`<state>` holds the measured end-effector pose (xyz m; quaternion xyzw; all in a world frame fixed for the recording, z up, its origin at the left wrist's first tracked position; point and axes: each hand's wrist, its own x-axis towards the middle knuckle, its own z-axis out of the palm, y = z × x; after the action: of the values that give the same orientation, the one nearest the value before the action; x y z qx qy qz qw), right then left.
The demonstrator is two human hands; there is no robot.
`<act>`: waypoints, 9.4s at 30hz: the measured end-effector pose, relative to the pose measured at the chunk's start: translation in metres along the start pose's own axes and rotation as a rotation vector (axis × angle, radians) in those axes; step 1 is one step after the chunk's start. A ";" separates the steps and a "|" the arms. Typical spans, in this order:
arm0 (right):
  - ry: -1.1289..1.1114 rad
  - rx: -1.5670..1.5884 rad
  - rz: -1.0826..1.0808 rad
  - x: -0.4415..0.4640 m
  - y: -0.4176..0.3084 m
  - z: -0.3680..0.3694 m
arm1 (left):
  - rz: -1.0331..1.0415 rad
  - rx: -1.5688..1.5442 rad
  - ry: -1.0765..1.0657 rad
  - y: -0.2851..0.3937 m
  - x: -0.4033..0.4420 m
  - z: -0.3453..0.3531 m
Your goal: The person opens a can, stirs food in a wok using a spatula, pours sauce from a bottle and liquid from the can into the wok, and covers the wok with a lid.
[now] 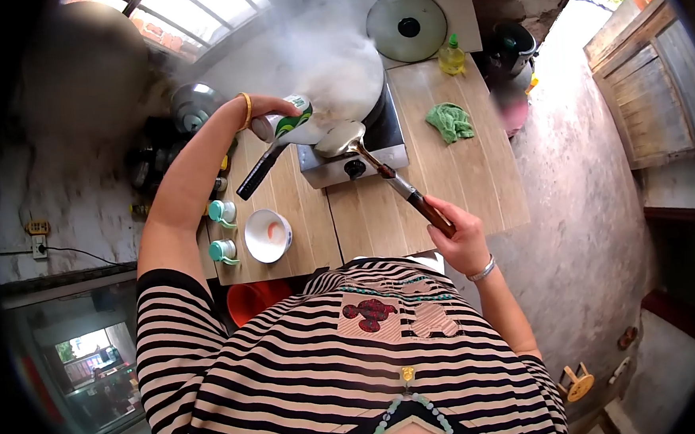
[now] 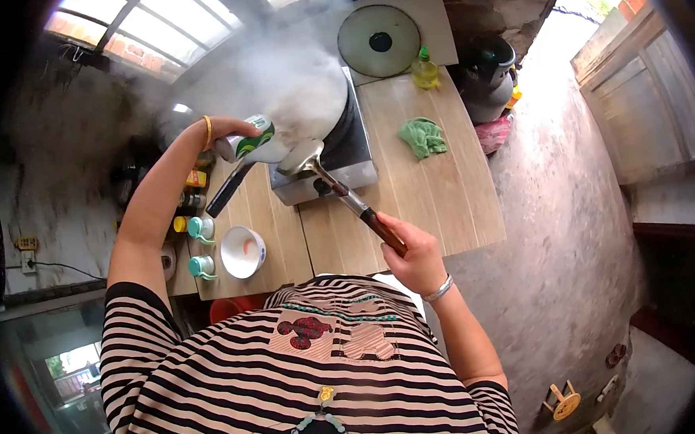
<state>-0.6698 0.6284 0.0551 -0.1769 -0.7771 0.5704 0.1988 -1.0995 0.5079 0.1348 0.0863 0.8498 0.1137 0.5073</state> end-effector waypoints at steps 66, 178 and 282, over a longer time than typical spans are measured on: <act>0.169 0.339 0.198 0.002 0.016 0.003 | 0.325 1.050 0.390 0.073 0.005 0.005; 0.209 0.495 0.121 0.063 0.038 -0.004 | 0.343 0.266 0.364 0.029 0.050 -0.021; 0.125 -0.751 0.000 0.161 0.185 0.108 | 0.860 -0.230 0.729 -0.141 -0.051 0.012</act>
<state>-0.8546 0.6740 -0.1336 -0.2716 -0.9184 0.2340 0.1671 -1.0696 0.3607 0.1330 0.3239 0.8404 0.4238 0.0961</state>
